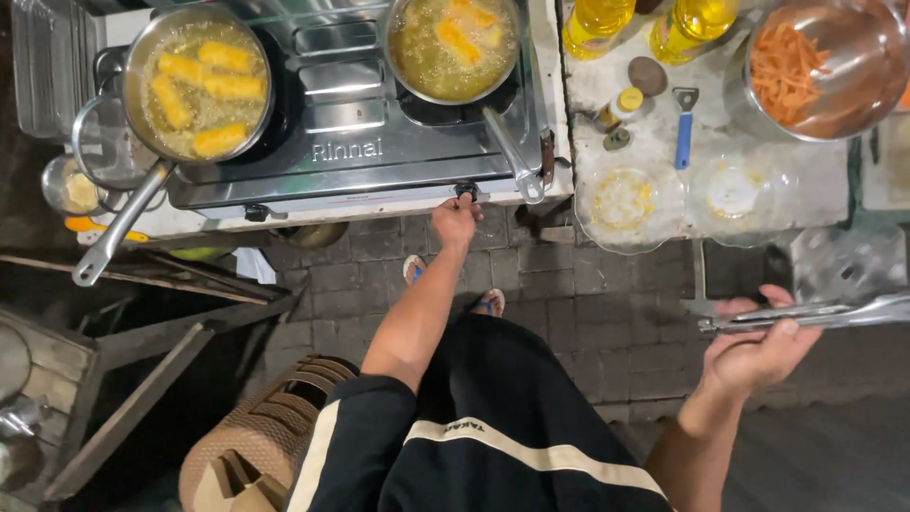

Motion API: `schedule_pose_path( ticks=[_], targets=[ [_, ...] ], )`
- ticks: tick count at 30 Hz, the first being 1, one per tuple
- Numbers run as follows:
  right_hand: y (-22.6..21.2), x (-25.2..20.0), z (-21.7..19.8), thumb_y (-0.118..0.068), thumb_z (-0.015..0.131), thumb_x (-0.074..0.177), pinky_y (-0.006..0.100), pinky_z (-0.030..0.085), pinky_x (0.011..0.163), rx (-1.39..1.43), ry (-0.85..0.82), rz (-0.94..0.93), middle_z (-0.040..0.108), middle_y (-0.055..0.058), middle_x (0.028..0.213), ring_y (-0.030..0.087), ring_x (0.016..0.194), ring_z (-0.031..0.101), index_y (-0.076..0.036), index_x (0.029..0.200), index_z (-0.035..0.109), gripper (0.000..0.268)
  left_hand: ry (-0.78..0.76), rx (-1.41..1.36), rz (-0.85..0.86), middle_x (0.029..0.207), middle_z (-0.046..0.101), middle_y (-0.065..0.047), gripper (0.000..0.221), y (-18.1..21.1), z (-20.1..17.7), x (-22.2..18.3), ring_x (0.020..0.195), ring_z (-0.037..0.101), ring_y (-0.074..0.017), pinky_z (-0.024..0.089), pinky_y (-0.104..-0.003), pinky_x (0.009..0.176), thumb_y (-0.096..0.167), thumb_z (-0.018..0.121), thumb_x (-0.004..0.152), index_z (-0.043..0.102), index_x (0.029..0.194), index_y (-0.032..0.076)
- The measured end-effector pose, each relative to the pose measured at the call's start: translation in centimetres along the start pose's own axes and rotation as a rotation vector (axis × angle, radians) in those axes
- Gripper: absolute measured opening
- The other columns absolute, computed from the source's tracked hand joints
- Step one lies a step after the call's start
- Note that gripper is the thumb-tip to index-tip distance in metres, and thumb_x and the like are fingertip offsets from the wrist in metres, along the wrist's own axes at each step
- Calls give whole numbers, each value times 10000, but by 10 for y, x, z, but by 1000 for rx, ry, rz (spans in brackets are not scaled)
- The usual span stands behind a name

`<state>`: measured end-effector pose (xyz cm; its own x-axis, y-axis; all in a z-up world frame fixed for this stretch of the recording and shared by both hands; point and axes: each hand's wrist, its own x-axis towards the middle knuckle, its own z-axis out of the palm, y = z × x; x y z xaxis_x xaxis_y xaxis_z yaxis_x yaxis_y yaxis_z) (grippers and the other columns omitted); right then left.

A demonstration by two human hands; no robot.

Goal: Frying rectangular food items in oil on a gas stove using tongs to flip and move them.

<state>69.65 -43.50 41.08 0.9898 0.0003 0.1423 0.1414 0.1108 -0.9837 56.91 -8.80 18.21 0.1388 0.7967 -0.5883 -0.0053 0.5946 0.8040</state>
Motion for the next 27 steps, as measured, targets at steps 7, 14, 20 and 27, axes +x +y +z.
schedule_pose_path(
  ticks=[7, 14, 20, 27],
  targets=[
    [77, 18, 15, -409, 367, 1065, 234, 315, 330, -193, -328, 173, 495, 68, 703, 124, 412, 394, -123, 1110, 453, 303, -254, 565, 76, 713, 709, -121, 499, 23, -52, -20, 718, 690, -240, 538, -405, 728, 472, 557, 944, 714, 755, 36],
    [30, 48, 147, -495, 470, 1027, 639, 495, 847, -1238, -858, 2, 659, 336, 1049, 535, 992, 632, -123, 1382, 495, 514, -388, 1102, -89, 1231, 657, -214, 688, -17, -237, -55, 1211, 588, -394, 471, -519, 1013, 624, 416, 994, 658, 1248, 32],
    [-16, 63, 301, -394, 488, 1005, 594, 485, 662, -1418, -1177, -363, 645, 239, 1133, 501, 953, 613, -24, 1399, 459, 542, -2, 1313, 1025, 523, 463, -25, 385, -171, -433, -77, 432, 408, -172, 339, -343, 451, 324, 500, 973, 538, 643, 131],
    [45, 68, 367, -485, 489, 984, 533, 526, 678, -1676, -1180, -568, 690, 177, 1046, 456, 876, 684, -41, 1199, 519, 495, 5, 1123, 542, 718, 571, -37, 232, -168, -449, -55, 623, 517, -197, 402, -343, 587, 296, 518, 929, 626, 792, 144]
  ],
)
